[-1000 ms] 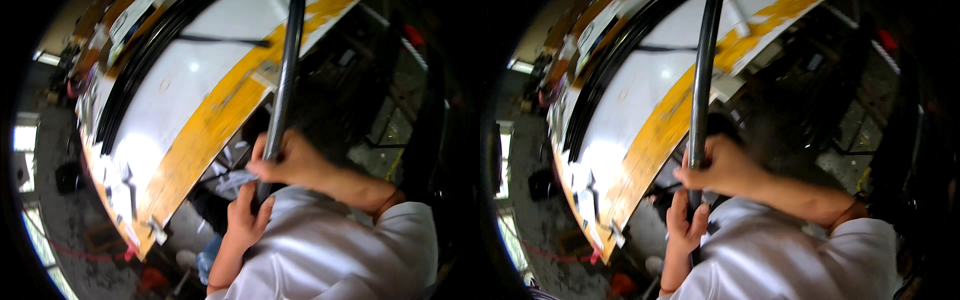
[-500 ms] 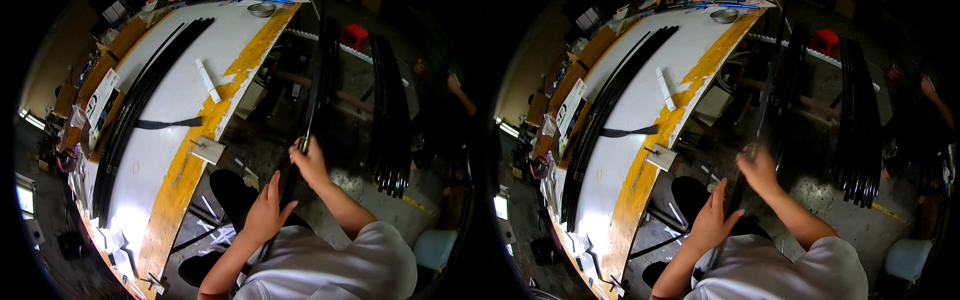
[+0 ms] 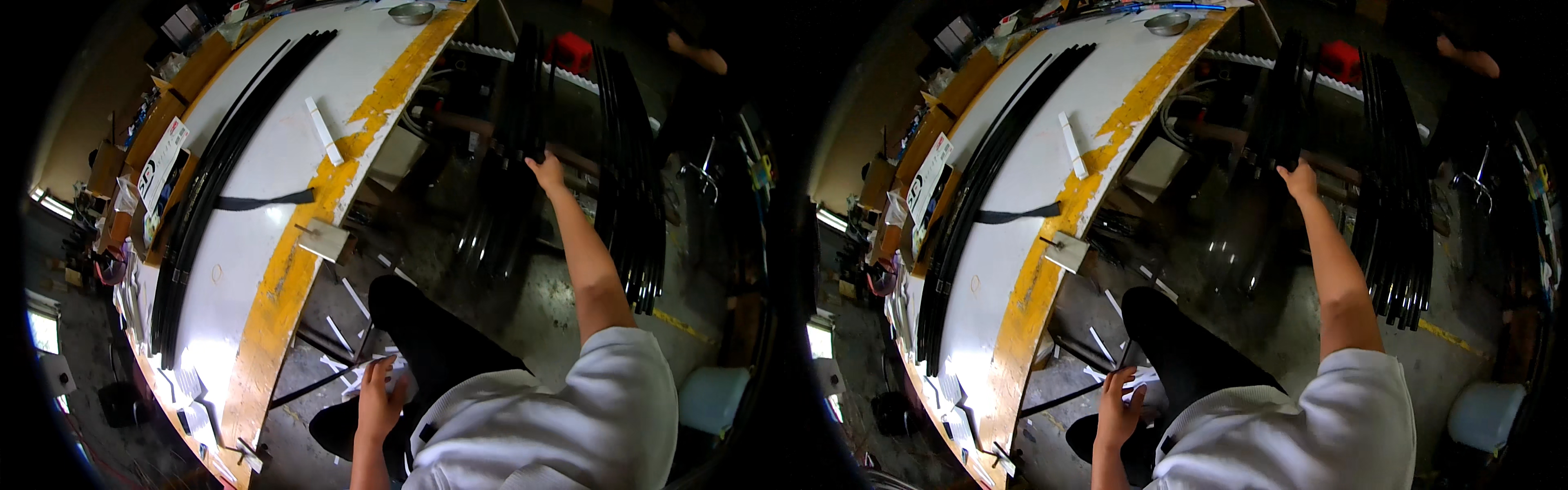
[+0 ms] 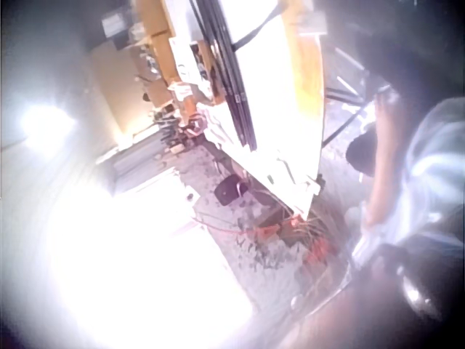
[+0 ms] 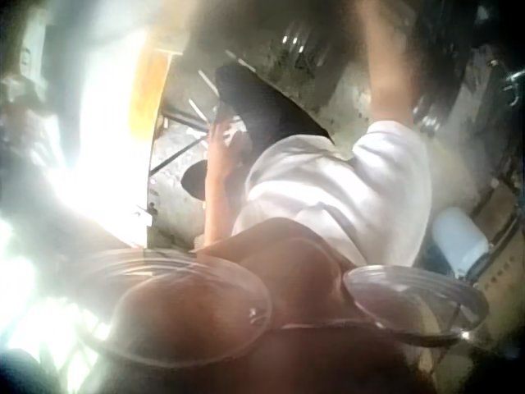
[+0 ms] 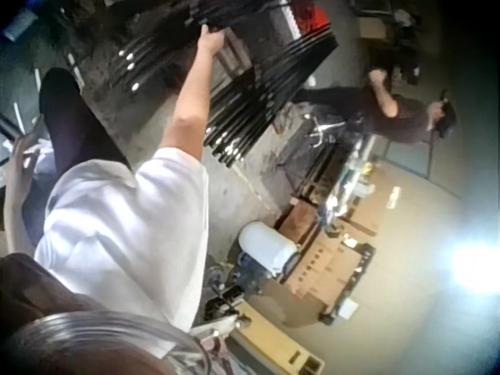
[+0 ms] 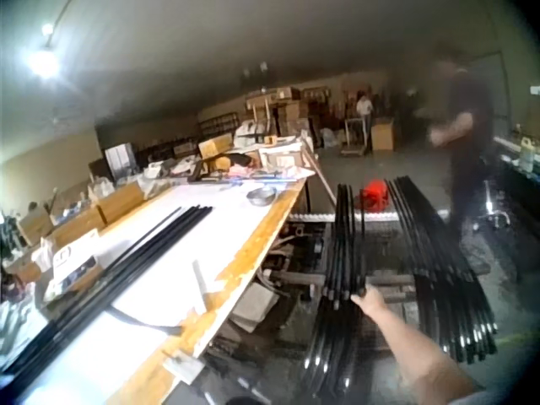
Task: The person applies adhesive labels to several long black poles, smoothing the labels down by hand and then moving the poles to a stack.
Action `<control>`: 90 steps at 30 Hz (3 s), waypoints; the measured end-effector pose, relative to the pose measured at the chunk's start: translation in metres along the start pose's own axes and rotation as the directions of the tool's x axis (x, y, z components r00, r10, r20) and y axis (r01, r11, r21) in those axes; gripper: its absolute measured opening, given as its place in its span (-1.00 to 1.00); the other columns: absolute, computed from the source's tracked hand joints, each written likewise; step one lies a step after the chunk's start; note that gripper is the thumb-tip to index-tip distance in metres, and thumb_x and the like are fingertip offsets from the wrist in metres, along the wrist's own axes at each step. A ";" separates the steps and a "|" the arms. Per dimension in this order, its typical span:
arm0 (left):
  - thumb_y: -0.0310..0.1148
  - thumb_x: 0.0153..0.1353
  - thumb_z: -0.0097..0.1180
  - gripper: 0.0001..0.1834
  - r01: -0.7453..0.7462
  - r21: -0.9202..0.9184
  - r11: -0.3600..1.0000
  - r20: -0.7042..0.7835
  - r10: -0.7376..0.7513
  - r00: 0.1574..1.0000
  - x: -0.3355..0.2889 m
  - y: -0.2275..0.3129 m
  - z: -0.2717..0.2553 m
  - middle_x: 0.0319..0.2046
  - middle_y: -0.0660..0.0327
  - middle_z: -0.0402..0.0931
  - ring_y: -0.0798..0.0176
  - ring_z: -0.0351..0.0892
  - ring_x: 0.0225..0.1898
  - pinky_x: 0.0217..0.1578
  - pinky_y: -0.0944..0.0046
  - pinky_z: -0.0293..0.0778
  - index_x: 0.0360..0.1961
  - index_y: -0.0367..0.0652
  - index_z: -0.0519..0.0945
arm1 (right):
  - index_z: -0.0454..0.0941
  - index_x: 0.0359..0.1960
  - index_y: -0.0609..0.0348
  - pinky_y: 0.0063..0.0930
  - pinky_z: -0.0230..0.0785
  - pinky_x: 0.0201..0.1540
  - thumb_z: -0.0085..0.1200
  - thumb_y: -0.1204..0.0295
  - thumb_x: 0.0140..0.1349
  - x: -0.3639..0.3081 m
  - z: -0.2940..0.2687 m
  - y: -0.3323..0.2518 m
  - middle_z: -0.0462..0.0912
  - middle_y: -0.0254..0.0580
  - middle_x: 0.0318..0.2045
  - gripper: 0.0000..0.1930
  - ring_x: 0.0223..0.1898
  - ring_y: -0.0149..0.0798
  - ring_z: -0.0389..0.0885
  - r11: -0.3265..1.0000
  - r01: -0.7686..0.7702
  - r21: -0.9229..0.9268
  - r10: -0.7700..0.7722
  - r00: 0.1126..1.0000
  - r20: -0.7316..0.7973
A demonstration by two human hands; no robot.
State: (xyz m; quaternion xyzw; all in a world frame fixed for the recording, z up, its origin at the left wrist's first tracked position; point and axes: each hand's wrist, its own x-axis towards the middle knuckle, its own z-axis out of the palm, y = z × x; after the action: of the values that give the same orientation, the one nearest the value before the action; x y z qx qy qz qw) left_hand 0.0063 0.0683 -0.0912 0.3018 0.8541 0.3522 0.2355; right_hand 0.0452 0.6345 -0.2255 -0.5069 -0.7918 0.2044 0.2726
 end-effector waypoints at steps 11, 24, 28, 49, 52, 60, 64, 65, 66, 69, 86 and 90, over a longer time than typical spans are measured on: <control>-0.43 0.22 0.15 -0.59 -0.004 -0.195 0.981 0.155 0.034 0.987 -0.031 0.021 0.068 -0.03 0.04 0.43 0.15 0.49 0.00 -0.05 0.27 0.47 0.09 -0.23 0.44 | 0.23 0.26 0.21 -0.17 0.36 0.11 0.14 0.26 0.25 -0.054 -0.056 0.017 0.45 0.02 0.10 -0.40 0.13 -0.02 0.43 0.917 -0.344 0.204 0.217 0.857 0.468; -0.29 0.32 0.04 -0.58 0.068 -0.627 0.776 0.316 0.174 0.933 0.013 0.069 0.092 0.06 0.08 0.47 0.23 0.46 0.06 0.06 0.31 0.32 0.12 -0.30 0.41 | 0.53 -0.16 0.14 -0.49 0.36 -0.07 0.12 0.40 0.21 -0.192 -0.195 0.061 0.59 -0.29 -0.25 -0.81 -0.17 -0.37 0.53 0.848 -0.224 0.481 0.091 0.954 0.284; -0.25 0.29 0.10 -0.48 0.073 -0.600 0.797 0.476 0.282 0.833 0.048 0.124 0.078 0.13 0.02 0.41 0.14 0.39 0.19 0.17 0.23 0.27 0.18 -0.33 0.34 | 0.57 -0.18 0.17 -0.48 0.29 0.02 0.10 0.29 0.24 -0.136 -0.248 0.107 0.62 -0.29 -0.24 -0.76 -0.14 -0.38 0.52 0.851 -0.239 0.467 0.234 0.970 0.070; 0.12 -0.23 0.49 0.39 0.035 -0.128 0.991 0.620 0.052 0.783 0.457 0.355 0.488 0.33 -0.24 0.04 -0.12 0.13 0.34 0.28 0.04 0.19 0.40 -0.34 -0.18 | 0.08 0.32 0.41 -0.15 0.42 0.07 0.34 -0.01 0.00 0.100 -0.249 0.317 0.46 0.16 0.09 0.01 0.05 -0.09 0.53 0.430 -0.798 0.422 0.628 0.600 0.495; -0.11 -0.21 0.54 0.19 0.115 -0.136 0.984 0.657 0.003 0.754 0.442 0.386 0.497 0.21 -0.13 0.29 0.00 0.33 0.23 0.20 0.11 0.30 0.34 -0.32 0.06 | 0.18 0.25 0.38 -0.27 0.43 0.06 0.40 0.27 -0.01 0.102 -0.244 0.298 0.55 0.05 -0.01 -0.15 -0.05 -0.16 0.58 0.372 -0.763 0.529 0.562 0.638 0.527; -0.45 -0.19 0.48 0.21 0.131 -0.436 0.890 0.644 0.207 0.736 0.430 0.412 0.493 0.18 0.05 0.34 0.14 0.37 0.18 0.17 0.16 0.31 0.41 -0.17 -0.10 | 0.32 0.10 0.27 -0.30 0.50 -0.10 0.29 0.50 0.00 0.113 -0.215 0.258 0.60 -0.09 -0.14 -0.41 -0.17 -0.20 0.62 0.139 -0.681 0.719 0.482 0.681 0.552; -0.40 -0.24 0.45 0.30 -0.049 -0.424 0.904 0.588 0.317 0.745 0.431 0.396 0.446 0.39 -0.13 -0.02 0.00 0.06 0.38 0.33 0.18 0.04 0.42 -0.30 -0.23 | 0.27 0.17 0.27 -0.26 0.49 -0.06 0.22 0.53 0.09 0.100 -0.212 0.203 0.57 -0.07 -0.09 -0.41 -0.12 -0.16 0.60 0.038 -0.678 0.734 0.534 0.634 0.559; -0.21 -0.25 0.49 0.34 -0.081 -0.416 0.906 0.591 0.336 0.733 0.428 0.393 0.438 0.40 -0.20 -0.13 -0.06 -0.08 0.42 0.38 0.15 -0.10 0.41 -0.35 -0.21 | 0.27 0.16 0.32 -0.27 0.50 -0.07 0.20 0.47 0.13 0.090 -0.208 0.197 0.56 -0.04 -0.07 -0.43 -0.12 -0.16 0.60 0.039 -0.638 0.769 0.524 0.668 0.528; -0.23 -0.26 0.50 0.33 -0.121 -0.492 0.862 0.529 0.406 0.746 0.428 0.387 0.434 0.38 -0.22 -0.08 -0.07 -0.02 0.40 0.37 0.18 -0.05 0.40 -0.36 -0.19 | 0.27 0.15 0.36 -0.27 0.51 -0.09 0.19 0.42 0.16 0.081 -0.202 0.191 0.55 -0.01 -0.05 -0.45 -0.11 -0.17 0.60 0.032 -0.604 0.796 0.499 0.700 0.511; -0.35 -0.28 0.45 0.33 -0.016 -0.435 0.900 0.644 0.323 0.694 0.422 0.412 0.367 0.28 -0.26 0.14 -0.07 0.22 0.29 0.26 0.26 0.17 0.41 -0.34 -0.25 | 0.26 0.16 0.35 -0.24 0.52 -0.06 0.19 0.31 0.19 0.069 -0.213 0.144 0.54 -0.01 -0.03 -0.42 -0.07 -0.15 0.59 0.019 -0.641 0.767 0.545 0.650 0.530; -0.36 -0.34 0.42 0.24 -0.461 -0.351 0.815 0.265 0.558 0.786 0.228 0.399 -0.124 0.22 -0.16 0.30 -0.05 0.31 0.25 0.20 0.21 0.23 0.41 -0.24 -0.03 | 0.10 0.28 0.16 -0.10 0.42 0.12 0.15 0.31 0.25 -0.094 -0.330 -0.305 0.35 -0.02 0.19 -0.35 0.13 -0.09 0.44 0.051 -0.657 0.753 0.130 0.751 0.647; -0.45 -0.16 0.35 0.13 -0.296 -0.243 0.924 0.303 0.362 0.882 0.224 0.308 -0.223 0.27 -0.14 0.22 0.05 0.24 0.29 0.27 0.18 0.17 0.42 -0.21 -0.08 | 0.00 0.32 0.12 -0.13 0.40 0.12 0.21 0.38 0.19 -0.139 -0.248 -0.398 0.31 -0.05 0.20 -0.26 0.13 -0.12 0.40 0.110 -0.823 0.558 0.276 0.564 0.778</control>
State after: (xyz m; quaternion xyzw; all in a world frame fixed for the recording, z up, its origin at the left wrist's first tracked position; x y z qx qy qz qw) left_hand -0.1811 0.2941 0.2385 0.4756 0.6986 0.4087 0.3445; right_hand -0.0250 0.3592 0.1723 -0.4668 -0.3150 0.8057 0.1839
